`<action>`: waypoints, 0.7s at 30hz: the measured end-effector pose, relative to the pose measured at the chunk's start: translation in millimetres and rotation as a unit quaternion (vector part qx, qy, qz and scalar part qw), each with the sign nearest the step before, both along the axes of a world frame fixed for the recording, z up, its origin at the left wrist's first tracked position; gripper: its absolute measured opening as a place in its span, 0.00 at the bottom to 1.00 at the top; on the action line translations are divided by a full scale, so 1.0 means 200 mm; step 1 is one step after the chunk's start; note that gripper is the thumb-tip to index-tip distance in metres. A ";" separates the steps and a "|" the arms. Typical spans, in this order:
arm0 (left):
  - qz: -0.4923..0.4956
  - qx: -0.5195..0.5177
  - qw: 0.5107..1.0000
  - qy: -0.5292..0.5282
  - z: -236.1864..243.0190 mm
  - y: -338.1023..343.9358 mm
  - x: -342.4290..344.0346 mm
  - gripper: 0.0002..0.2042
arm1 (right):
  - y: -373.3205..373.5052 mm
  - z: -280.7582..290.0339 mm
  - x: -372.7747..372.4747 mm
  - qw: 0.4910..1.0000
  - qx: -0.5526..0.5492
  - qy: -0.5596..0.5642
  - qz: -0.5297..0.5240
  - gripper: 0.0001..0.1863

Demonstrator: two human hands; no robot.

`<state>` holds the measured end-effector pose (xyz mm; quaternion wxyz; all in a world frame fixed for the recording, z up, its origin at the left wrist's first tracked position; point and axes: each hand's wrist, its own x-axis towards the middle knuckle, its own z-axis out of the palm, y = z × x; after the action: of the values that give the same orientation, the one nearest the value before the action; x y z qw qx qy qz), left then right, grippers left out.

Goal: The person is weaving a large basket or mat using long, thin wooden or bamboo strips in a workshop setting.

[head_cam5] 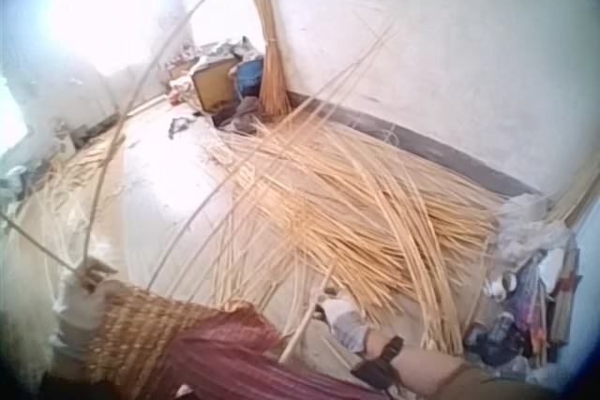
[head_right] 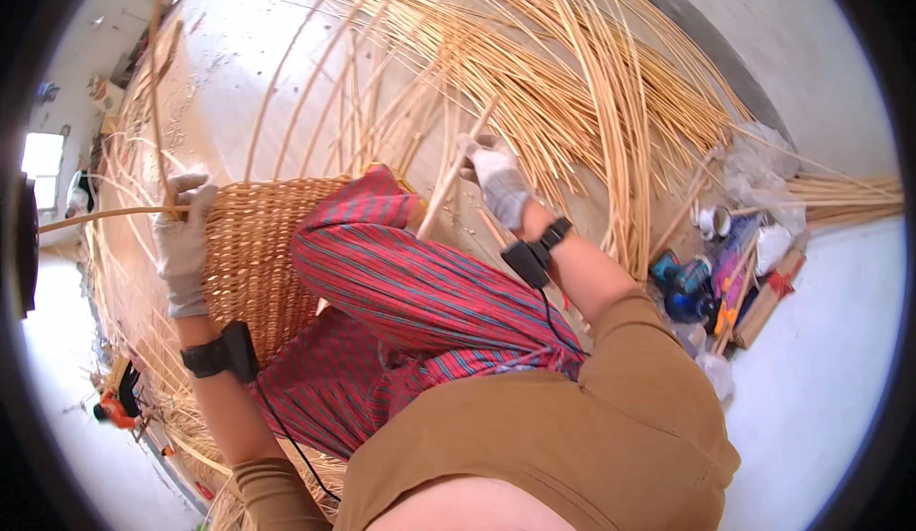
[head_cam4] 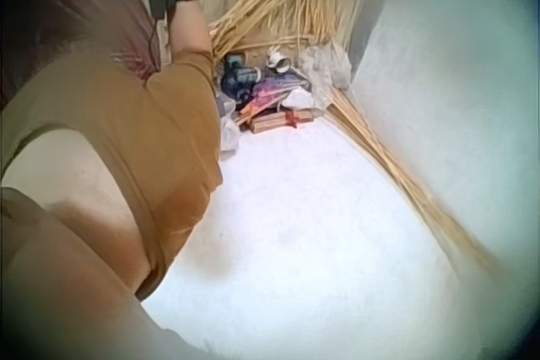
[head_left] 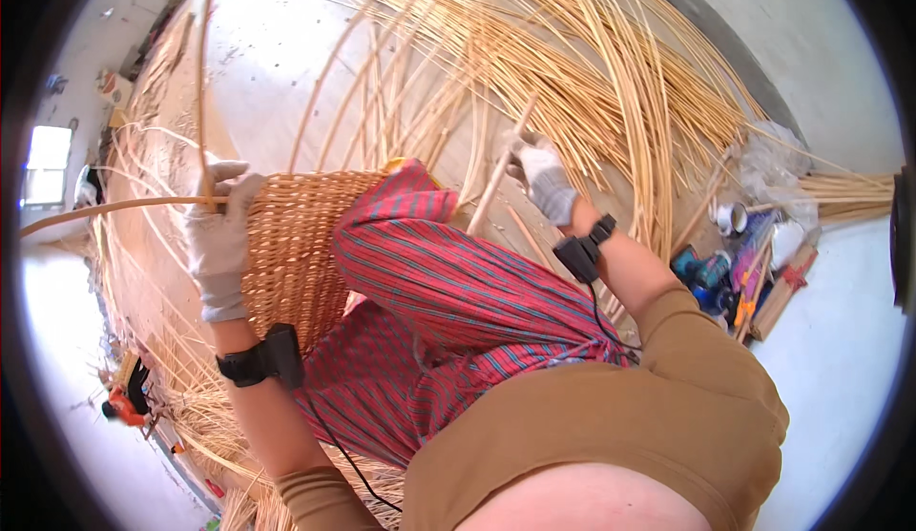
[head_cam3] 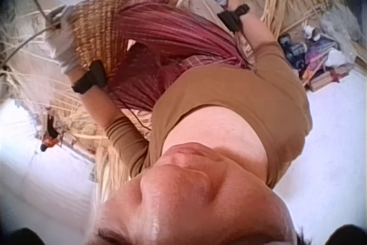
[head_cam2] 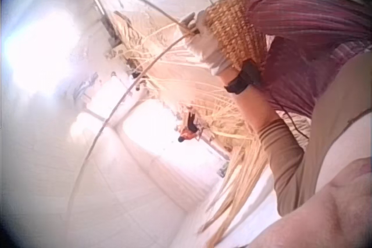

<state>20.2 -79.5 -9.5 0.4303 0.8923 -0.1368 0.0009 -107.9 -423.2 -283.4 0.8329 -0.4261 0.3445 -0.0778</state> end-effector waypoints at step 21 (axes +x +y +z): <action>-0.063 0.012 0.998 0.017 0.12 -0.04 -0.08 0.16 | 0.74 1.51 1.10 0.809 -0.135 -0.361 0.443 0.20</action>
<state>4.7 -86.6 14.8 0.4208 0.8870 -0.1853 -0.0425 112.6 -275.2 19.5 0.7754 -0.5819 -0.2212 0.1061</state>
